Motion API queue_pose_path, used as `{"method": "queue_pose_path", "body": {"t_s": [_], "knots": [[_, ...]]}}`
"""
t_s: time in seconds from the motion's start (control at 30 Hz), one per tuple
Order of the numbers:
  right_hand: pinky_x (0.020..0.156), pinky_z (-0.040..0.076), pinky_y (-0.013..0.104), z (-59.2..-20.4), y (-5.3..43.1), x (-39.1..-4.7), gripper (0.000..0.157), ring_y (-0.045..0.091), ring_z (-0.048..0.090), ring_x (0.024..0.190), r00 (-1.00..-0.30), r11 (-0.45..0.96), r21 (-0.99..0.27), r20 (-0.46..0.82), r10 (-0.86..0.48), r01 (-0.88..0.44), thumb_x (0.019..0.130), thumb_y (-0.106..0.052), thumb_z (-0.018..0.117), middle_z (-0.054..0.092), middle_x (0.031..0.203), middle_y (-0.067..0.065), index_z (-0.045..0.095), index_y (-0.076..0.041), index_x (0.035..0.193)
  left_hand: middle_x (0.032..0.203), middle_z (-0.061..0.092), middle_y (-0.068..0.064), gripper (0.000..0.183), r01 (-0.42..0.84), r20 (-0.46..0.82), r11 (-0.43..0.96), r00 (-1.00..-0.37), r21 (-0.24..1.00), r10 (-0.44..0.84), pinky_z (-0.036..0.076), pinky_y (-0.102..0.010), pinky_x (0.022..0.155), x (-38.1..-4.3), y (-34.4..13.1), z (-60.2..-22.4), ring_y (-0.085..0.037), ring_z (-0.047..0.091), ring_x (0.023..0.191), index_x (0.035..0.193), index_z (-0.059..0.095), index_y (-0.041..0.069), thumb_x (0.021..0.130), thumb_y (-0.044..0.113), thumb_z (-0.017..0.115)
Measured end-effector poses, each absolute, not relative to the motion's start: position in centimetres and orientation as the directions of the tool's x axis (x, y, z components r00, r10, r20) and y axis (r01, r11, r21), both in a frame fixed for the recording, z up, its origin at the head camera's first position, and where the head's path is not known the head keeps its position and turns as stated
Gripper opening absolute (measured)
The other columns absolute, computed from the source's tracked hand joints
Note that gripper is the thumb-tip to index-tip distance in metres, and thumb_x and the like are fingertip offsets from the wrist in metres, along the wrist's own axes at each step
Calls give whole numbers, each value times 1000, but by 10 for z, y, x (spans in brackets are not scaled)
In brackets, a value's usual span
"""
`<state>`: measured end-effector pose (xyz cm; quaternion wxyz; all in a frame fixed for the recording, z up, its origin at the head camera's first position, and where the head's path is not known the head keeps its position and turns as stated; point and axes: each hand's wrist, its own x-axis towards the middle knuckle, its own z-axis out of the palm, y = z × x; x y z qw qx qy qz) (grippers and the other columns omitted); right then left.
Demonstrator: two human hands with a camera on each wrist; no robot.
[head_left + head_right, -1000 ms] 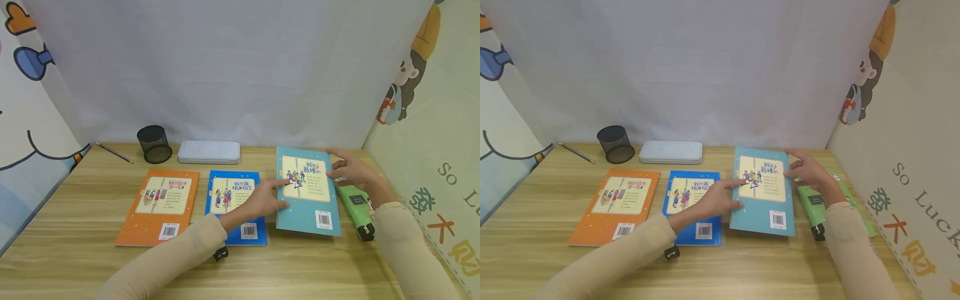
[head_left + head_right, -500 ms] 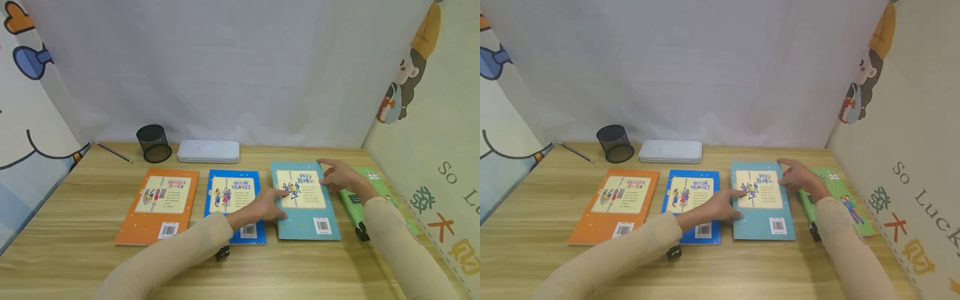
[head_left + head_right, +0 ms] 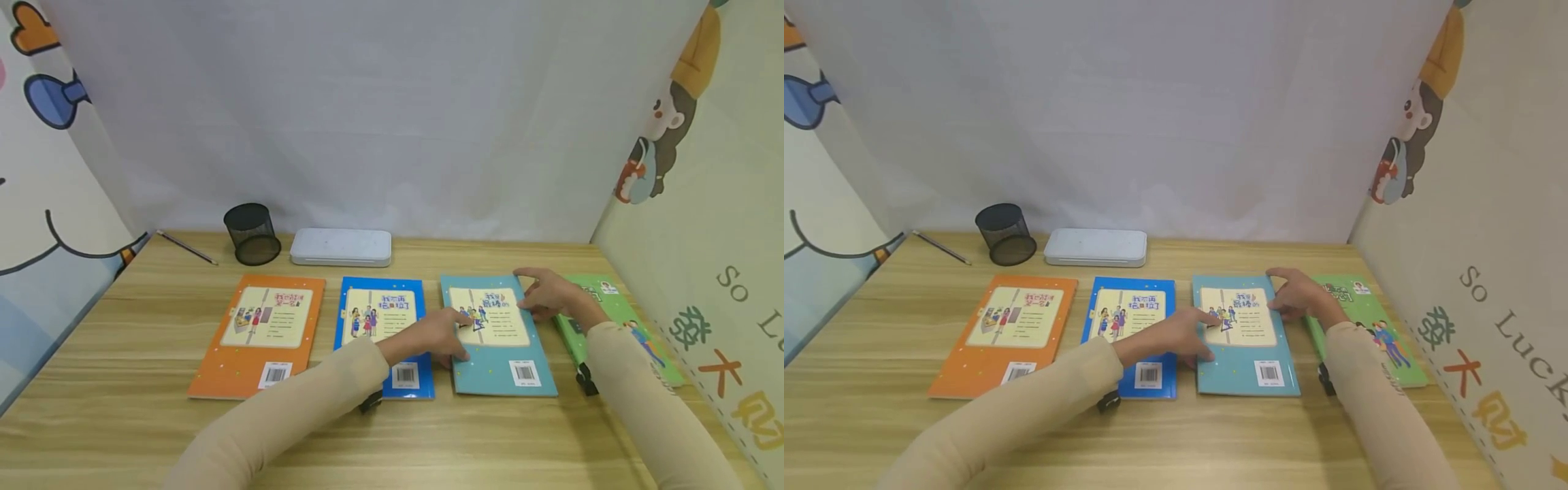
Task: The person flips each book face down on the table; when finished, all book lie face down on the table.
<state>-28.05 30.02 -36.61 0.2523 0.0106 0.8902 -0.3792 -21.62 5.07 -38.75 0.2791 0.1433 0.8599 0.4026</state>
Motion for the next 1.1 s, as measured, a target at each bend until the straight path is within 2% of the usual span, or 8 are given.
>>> {"method": "queue_pose_path", "body": {"t_s": [0.33,0.53,0.6,0.7,0.8,0.87,0.97,1.1], "knots": [[68,58,32,-366,300,-281,81,17,63,76,-864,733,-655,-462,-200,180,95,-1,63,53,124,34,12,2,158,150,49,-14,70,144,-377,742,-789,655,486,58,-25,53,-222,53,-384,-18,68,58,147,51,16,83,12,82],[78,61,37,-358,303,-274,80,18,68,84,-874,724,-672,-434,-219,152,94,1,63,57,121,33,12,5,157,149,51,-11,67,258,-351,802,-797,539,492,55,-22,52,-221,57,-381,-14,68,59,147,51,16,86,17,80],[80,61,40,-355,306,-271,79,22,70,86,-886,711,-692,-398,-238,120,93,2,62,57,121,37,14,8,155,142,57,-10,61,302,-339,822,-801,482,493,53,-20,53,-221,58,-378,-12,67,65,143,54,14,87,17,78],[84,61,43,-349,313,-266,75,32,69,97,-902,710,-702,-346,-259,65,93,0,62,53,126,41,17,10,153,117,66,-6,47,378,-303,837,-807,395,507,50,-21,52,-221,58,-373,-13,63,69,134,60,10,90,16,74],[86,60,48,-342,325,-262,68,45,64,108,-910,744,-668,-311,-275,4,96,-1,58,53,126,43,21,12,151,85,62,0,28,457,-236,835,-814,307,531,44,-20,49,-223,61,-365,-12,56,61,118,64,9,92,18,70],[85,59,50,-339,336,-260,65,48,63,109,-913,775,-631,-296,-282,-34,97,-3,57,55,123,41,23,13,150,76,58,2,23,481,-195,831,-819,279,539,39,-21,46,-224,66,-361,-10,50,56,112,66,11,92,23,70],[81,60,50,-339,354,-260,62,44,66,101,-922,816,-571,-263,-285,-89,97,-5,60,61,114,37,28,16,146,71,57,1,18,512,-152,811,-811,283,565,36,-22,45,-227,75,-360,-10,45,52,106,68,13,95,28,66],[74,60,47,-344,380,-259,62,38,68,92,-942,853,-501,-192,-274,-146,96,-12,64,63,109,34,34,16,143,89,68,1,23,595,-71,766,-777,244,626,45,-26,52,-229,89,-365,-11,54,64,113,69,16,98,32,62]]}}
